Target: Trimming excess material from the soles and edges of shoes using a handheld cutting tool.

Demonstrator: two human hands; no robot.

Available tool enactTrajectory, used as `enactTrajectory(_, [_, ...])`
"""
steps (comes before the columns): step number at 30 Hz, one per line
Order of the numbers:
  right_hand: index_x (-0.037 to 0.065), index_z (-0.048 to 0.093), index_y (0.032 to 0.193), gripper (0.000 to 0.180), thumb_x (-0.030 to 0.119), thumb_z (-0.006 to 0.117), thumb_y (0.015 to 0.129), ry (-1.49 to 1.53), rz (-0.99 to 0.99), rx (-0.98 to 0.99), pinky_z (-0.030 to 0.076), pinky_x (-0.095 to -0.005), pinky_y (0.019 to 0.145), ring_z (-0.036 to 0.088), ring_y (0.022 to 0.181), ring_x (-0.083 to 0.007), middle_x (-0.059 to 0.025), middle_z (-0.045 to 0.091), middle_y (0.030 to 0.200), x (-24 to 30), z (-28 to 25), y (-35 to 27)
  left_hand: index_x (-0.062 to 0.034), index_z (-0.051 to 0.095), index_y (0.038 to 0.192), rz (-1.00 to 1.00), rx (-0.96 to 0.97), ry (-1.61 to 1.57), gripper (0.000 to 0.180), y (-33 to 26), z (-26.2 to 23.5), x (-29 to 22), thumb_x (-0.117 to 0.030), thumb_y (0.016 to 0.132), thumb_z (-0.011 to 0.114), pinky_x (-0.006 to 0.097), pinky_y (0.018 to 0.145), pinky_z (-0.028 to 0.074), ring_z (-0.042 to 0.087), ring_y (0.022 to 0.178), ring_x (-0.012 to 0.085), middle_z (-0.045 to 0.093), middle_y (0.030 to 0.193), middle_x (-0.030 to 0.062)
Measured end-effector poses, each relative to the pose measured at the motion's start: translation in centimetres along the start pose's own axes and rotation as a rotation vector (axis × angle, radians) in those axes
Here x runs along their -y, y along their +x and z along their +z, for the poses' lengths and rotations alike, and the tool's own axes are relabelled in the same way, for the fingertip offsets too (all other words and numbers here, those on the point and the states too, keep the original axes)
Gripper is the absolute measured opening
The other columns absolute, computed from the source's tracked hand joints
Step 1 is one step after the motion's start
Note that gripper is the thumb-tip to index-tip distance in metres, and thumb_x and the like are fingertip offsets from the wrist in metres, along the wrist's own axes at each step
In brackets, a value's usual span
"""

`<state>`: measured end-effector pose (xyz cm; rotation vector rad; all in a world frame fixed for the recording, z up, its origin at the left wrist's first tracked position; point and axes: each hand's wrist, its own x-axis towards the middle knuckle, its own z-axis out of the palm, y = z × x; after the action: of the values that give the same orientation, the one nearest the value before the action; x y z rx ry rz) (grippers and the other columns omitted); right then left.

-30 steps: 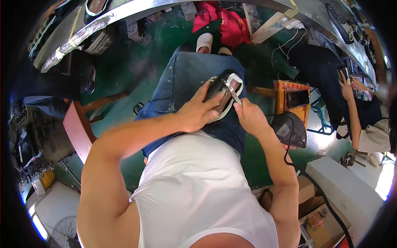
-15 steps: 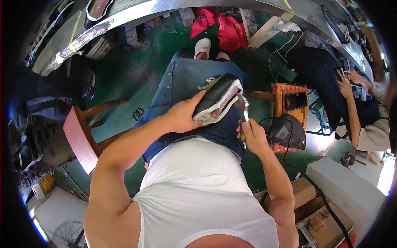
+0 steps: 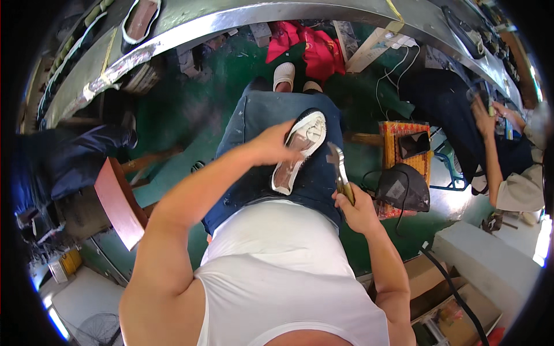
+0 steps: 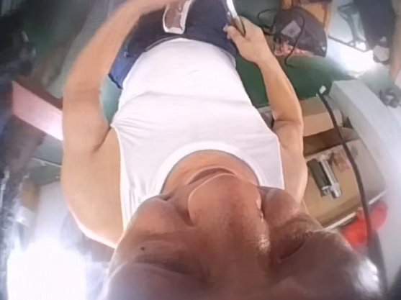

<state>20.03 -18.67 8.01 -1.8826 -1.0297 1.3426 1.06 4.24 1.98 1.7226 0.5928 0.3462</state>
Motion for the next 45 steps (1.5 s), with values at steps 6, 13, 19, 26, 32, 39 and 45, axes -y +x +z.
enactTrajectory(6, [-0.001, 0.059, 0.110, 0.024, 0.016, 0.057, 0.092, -0.143, -0.089, 0.109, 0.050, -0.0377, 0.076, 0.063, 0.077, -0.0300, -0.0164, 0.065, 0.085, 3.4, -0.2, 1.5, -0.0035, 0.067, 0.113, -0.205, -0.318, 0.187, 0.028, -3.8, 1.5, -2.1, -0.018, 0.091, 0.060, 0.041, 0.076, 0.052, 0.066, 0.085, 0.0383, 0.067, 0.091, 0.0227])
enactTrajectory(13, [-0.002, 0.057, 0.108, 0.024, 0.016, 0.058, 0.092, -0.147, 0.022, 0.277, 0.049, -0.0402, 0.073, 0.063, 0.077, -0.0310, -0.0193, 0.062, 0.082, 6.1, -1.4, 3.3, -0.0031, 0.070, 0.099, 0.012, -0.328, 0.482, 0.018, -3.7, 1.8, -2.8, -0.015, 0.092, 0.058, 0.041, 0.064, 0.052, 0.065, 0.072, 0.0367, 0.066, 0.079, 0.0189])
enactTrajectory(19, [-0.001, 0.058, 0.102, 0.024, 0.021, 0.057, 0.094, -0.185, 0.233, 0.422, 0.048, -0.0344, 0.066, 0.060, 0.073, -0.0177, -0.0116, 0.064, 0.081, 9.0, -3.6, 4.6, -0.0043, 0.064, 0.083, 0.189, -0.278, 0.635, 0.015, -3.6, 2.9, -4.0, -0.017, 0.090, 0.060, 0.042, 0.055, 0.050, 0.062, 0.060, 0.0332, 0.064, 0.070, 0.0128])
enactTrajectory(26, [-0.005, 0.061, 0.097, 0.033, 0.028, 0.056, 0.095, -0.727, 0.020, 0.362, 0.050, -0.0459, 0.076, 0.065, 0.086, -0.0397, -0.0252, 0.066, 0.090, 10.3, -2.6, 7.0, -0.0052, 0.050, 0.137, -0.465, -0.279, -0.567, 0.051, -1.3, 4.4, 3.5, -0.042, 0.106, 0.032, 0.034, 0.106, 0.040, 0.053, 0.123, 0.0193, 0.056, 0.133, 0.0129])
enactTrajectory(32, [-0.004, 0.060, 0.094, 0.028, 0.024, 0.058, 0.094, -0.501, -0.085, 0.219, 0.050, -0.0490, 0.073, 0.063, 0.080, -0.0445, -0.0258, 0.065, 0.084, 5.2, 2.1, 7.5, -0.0077, 0.037, 0.147, -0.350, -0.152, -0.984, 0.056, -1.7, 2.9, 1.7, -0.042, 0.104, 0.044, 0.033, 0.104, 0.042, 0.054, 0.120, 0.0157, 0.056, 0.132, 0.0066])
enactTrajectory(39, [0.000, 0.061, 0.098, 0.024, 0.022, 0.054, 0.099, 0.353, 0.249, 0.195, 0.044, -0.0251, 0.045, 0.060, 0.067, -0.0108, -0.0052, 0.063, 0.076, 1.1, 5.7, 7.0, -0.0080, 0.047, 0.140, -0.469, -0.242, -0.954, 0.050, -0.3, 3.1, 1.0, -0.029, 0.097, 0.062, 0.030, 0.091, 0.051, 0.061, 0.106, 0.0137, 0.063, 0.119, 0.0035])
enactTrajectory(45, [-0.006, 0.055, 0.116, 0.030, 0.018, 0.056, 0.098, 0.936, 0.374, 0.683, 0.054, -0.0261, 0.052, 0.068, 0.083, -0.0198, -0.0126, 0.066, 0.099, -2.3, -0.4, 8.2, -0.0043, 0.053, 0.132, -0.506, -0.234, -0.860, 0.043, 0.2, 3.6, 0.6, -0.024, 0.095, 0.064, 0.031, 0.088, 0.051, 0.063, 0.100, 0.0143, 0.065, 0.114, 0.0060])
